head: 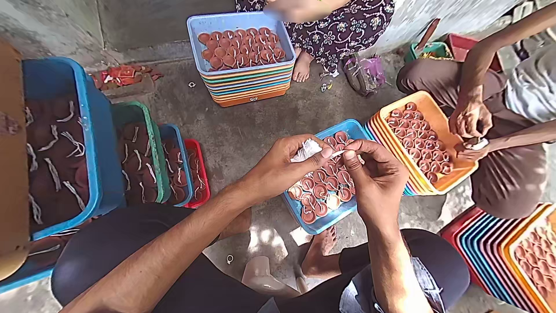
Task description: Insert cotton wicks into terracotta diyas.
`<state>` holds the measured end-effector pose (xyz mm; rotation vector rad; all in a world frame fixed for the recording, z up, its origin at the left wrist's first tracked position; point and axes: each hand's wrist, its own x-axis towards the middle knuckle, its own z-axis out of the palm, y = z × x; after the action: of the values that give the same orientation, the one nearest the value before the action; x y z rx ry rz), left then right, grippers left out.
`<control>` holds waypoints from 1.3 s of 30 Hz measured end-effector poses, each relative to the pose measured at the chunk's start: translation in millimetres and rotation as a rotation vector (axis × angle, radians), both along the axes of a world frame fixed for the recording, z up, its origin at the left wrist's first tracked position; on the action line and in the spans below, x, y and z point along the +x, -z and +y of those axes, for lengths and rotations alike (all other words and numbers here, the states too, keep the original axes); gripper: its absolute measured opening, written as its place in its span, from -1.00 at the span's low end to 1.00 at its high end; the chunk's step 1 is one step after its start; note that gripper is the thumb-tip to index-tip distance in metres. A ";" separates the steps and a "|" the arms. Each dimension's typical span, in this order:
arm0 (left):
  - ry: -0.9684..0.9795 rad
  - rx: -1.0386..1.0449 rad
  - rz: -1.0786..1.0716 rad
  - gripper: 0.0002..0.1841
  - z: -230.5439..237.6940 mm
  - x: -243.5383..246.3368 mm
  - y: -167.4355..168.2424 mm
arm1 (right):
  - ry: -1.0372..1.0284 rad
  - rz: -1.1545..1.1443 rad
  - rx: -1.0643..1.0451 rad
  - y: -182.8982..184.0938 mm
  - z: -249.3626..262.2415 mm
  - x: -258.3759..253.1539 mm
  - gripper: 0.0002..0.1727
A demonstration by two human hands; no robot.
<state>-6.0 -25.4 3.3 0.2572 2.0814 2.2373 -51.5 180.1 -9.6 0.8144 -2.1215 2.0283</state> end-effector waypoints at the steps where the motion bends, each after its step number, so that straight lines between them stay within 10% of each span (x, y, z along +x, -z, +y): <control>1: -0.005 -0.013 0.016 -0.78 0.1 0.2 0.1 | -0.006 0.000 0.013 -1.2 1.3 -0.6 -0.85; 15: -0.241 -0.215 -0.080 -0.81 -16.5 -5.0 4.9 | 0.031 -0.335 0.131 14.5 25.9 -31.0 -0.88; 24: -0.395 -0.035 -0.273 -0.70 -15.2 -11.3 -11.9 | 0.092 -0.645 0.374 157.7 -37.6 -43.2 -0.83; 30: -0.407 -0.027 -0.291 -0.67 -21.6 -12.2 -9.4 | 0.131 -0.527 0.605 226.2 -74.5 -33.0 -0.81; 39: -0.393 -0.015 -0.279 -0.68 -23.1 -11.5 -13.8 | 0.110 -0.366 0.877 215.5 -70.5 -22.6 -0.82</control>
<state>-17.5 -48.5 17.1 -0.4798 2.1372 2.2837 -74.1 109.6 -225.0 0.3614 -3.2247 1.1960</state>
